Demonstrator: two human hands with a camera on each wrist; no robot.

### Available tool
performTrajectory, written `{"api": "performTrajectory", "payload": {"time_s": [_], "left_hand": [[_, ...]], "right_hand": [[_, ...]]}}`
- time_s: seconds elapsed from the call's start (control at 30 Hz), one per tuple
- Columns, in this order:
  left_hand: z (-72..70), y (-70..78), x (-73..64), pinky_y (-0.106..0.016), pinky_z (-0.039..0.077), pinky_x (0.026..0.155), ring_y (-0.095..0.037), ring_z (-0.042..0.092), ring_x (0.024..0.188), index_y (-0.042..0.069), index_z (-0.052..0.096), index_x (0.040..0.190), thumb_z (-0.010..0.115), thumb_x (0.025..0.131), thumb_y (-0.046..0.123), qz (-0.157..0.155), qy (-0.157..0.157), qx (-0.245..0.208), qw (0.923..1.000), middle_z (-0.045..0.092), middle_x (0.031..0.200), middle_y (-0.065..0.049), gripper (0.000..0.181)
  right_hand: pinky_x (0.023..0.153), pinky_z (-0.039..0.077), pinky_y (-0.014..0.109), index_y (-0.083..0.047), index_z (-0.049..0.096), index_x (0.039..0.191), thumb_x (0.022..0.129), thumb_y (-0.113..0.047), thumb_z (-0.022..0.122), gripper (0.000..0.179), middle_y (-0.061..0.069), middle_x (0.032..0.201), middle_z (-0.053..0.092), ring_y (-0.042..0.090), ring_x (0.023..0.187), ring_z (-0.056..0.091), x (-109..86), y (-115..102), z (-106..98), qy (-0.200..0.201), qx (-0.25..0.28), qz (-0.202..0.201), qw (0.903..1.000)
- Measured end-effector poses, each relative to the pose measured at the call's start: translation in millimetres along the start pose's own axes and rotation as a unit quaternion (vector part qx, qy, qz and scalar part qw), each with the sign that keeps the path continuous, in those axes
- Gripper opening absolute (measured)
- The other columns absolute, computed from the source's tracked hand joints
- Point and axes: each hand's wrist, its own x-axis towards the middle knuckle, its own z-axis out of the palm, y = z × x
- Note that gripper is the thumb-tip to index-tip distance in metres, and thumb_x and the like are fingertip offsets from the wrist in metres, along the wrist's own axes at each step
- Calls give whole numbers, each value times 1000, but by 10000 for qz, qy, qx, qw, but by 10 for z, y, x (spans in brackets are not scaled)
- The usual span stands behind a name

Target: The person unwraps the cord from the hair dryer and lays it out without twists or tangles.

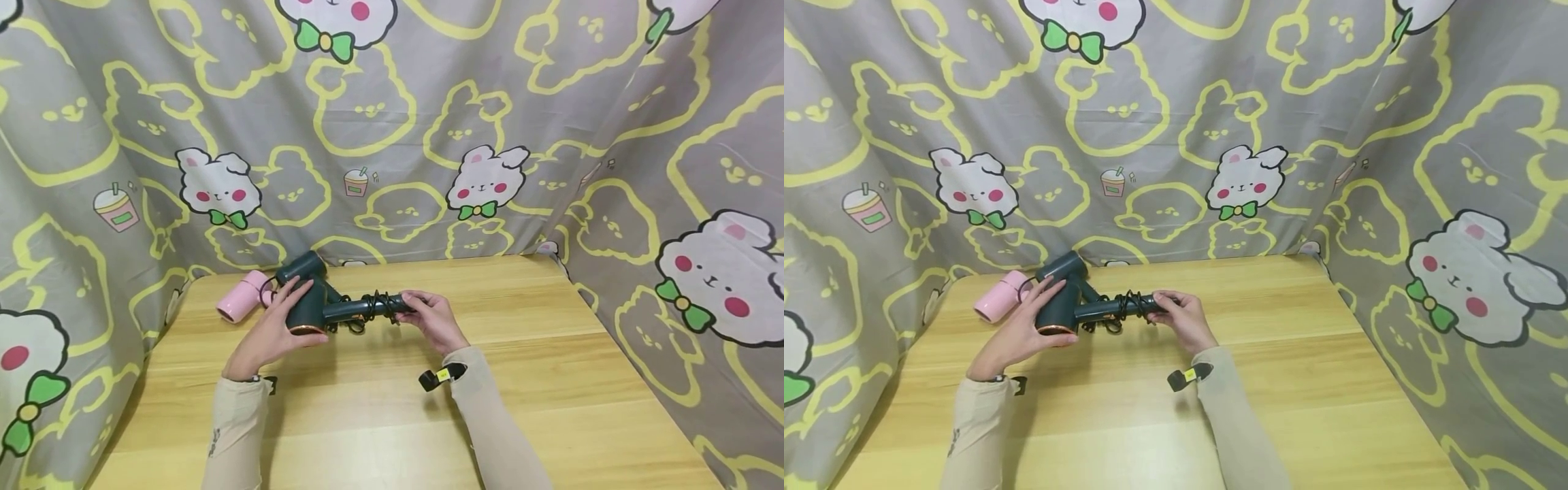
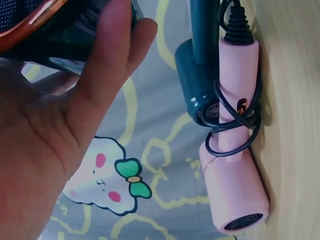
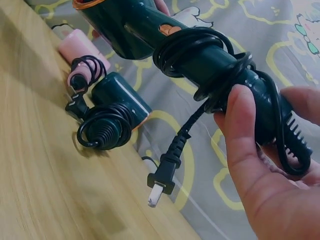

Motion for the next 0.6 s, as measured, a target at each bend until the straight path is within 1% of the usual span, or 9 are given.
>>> {"api": "performTrajectory", "payload": {"time_s": [0.13,0.27,0.4,0.5,0.6], "left_hand": [[-12,-8,-10,-62,44,106,-49,40,143,36,38,160,92,72,52,97,70,-199,9997,20,170,-14,105],[-18,-1,-19,-60,46,103,-48,45,139,35,45,157,93,69,54,214,225,-194,9993,25,167,-13,102],[-14,1,-24,-59,48,101,-48,50,134,35,47,155,93,68,53,233,335,-202,9990,28,166,-12,100],[-17,7,-21,-59,48,100,-48,50,135,35,48,155,94,69,52,197,340,-295,9988,28,166,-11,99],[-25,19,-12,-60,47,102,-49,47,137,36,48,154,94,69,52,171,323,-408,9985,28,166,-11,98]], "right_hand": [[76,61,22,17,53,136,105,-8,58,40,9,104,71,12,74,74,-9,-18,-17,-140,13,46,9999],[76,61,23,14,54,136,104,-10,61,41,7,102,72,13,76,75,-18,-31,-49,-295,-30,97,9995],[75,62,25,11,54,138,104,-16,62,44,3,100,73,13,78,74,-30,-49,-101,-478,-303,115,9983],[75,61,26,6,57,138,105,-23,62,44,0,102,75,12,81,74,-41,-74,-145,-647,-552,68,9964],[77,60,28,2,60,136,106,-29,60,43,-2,105,75,14,84,73,-46,-103,-192,-813,-648,6,9946]]}}
